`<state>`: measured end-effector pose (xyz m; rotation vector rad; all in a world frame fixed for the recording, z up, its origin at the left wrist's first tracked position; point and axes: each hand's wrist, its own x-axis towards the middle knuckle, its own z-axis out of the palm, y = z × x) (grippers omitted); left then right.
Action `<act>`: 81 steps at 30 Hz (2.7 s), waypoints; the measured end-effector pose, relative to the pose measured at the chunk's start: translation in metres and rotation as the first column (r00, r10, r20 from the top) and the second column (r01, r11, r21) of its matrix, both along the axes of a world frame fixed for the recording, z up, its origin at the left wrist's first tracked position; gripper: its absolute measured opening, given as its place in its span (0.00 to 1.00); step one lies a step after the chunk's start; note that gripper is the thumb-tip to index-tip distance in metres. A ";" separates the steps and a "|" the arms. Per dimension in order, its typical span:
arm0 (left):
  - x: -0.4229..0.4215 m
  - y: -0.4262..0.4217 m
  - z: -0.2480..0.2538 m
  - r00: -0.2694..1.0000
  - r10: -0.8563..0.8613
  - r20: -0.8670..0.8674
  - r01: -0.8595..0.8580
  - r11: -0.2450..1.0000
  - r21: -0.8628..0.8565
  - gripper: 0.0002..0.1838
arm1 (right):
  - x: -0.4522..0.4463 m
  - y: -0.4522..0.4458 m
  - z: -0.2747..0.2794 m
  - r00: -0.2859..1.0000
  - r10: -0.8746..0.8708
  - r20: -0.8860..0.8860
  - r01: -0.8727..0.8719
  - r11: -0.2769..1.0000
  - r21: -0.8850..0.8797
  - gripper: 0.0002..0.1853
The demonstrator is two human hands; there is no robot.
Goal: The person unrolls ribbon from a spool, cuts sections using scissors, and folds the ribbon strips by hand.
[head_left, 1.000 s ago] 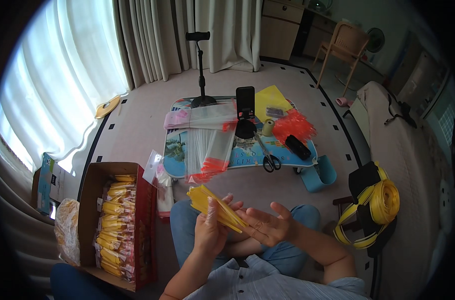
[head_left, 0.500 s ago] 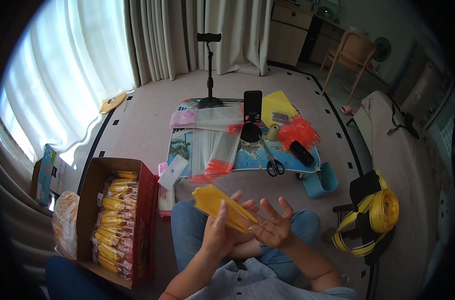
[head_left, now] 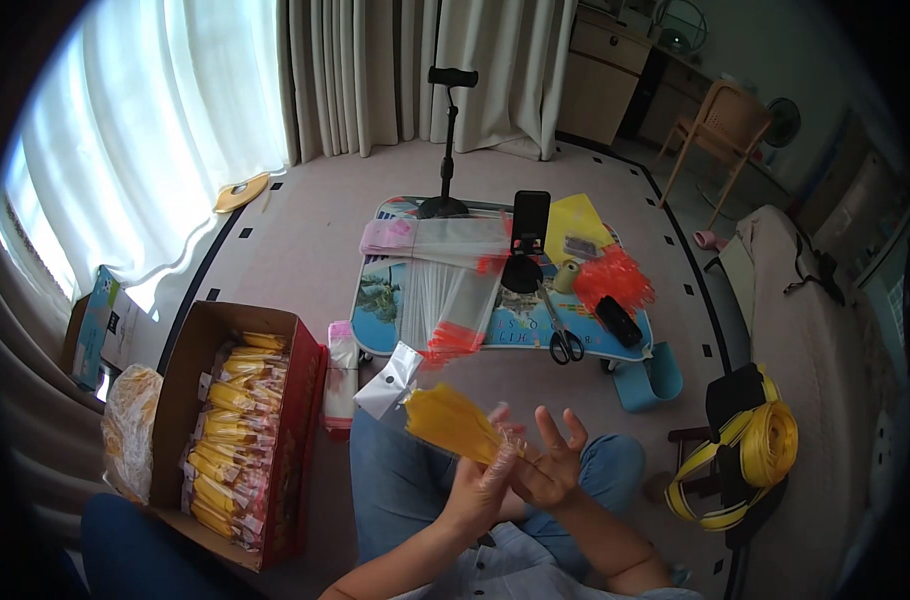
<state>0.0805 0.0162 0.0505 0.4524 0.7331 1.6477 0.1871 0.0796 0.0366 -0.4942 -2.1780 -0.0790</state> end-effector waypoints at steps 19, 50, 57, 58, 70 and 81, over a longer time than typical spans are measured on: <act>-0.109 -0.009 -0.026 0.914 0.065 0.401 -0.137 0.979 0.153 0.24 | 0.005 0.007 -0.003 0.983 0.180 -0.040 -0.184 0.933 -0.308 0.14; -0.118 0.003 -0.037 0.960 -0.067 -0.270 -0.021 0.950 -0.311 0.27 | 0.477 -0.014 -0.008 -0.311 -0.634 0.708 0.699 -0.657 -0.282 0.24; -0.120 -0.011 -0.037 0.916 -0.191 -0.354 0.055 0.931 -0.360 0.28 | 0.408 -0.037 -0.003 -0.003 -0.931 -0.366 0.731 0.248 -0.635 0.11; -0.120 -0.014 -0.036 0.899 -0.227 -0.373 0.081 0.926 -0.368 0.28 | 0.367 -0.039 0.013 0.138 -0.900 -0.413 0.765 0.362 -0.533 0.10; -0.052 -0.057 -0.041 0.507 -0.473 -0.720 0.561 0.816 -0.141 0.31 | 0.083 -0.062 0.002 0.875 -0.480 0.062 0.481 0.849 -0.219 0.13; -0.053 -0.034 -0.077 0.854 -0.504 -0.131 0.429 0.824 -0.371 0.28 | -0.005 -0.091 -0.035 0.780 -0.011 0.625 0.355 0.831 -0.429 0.13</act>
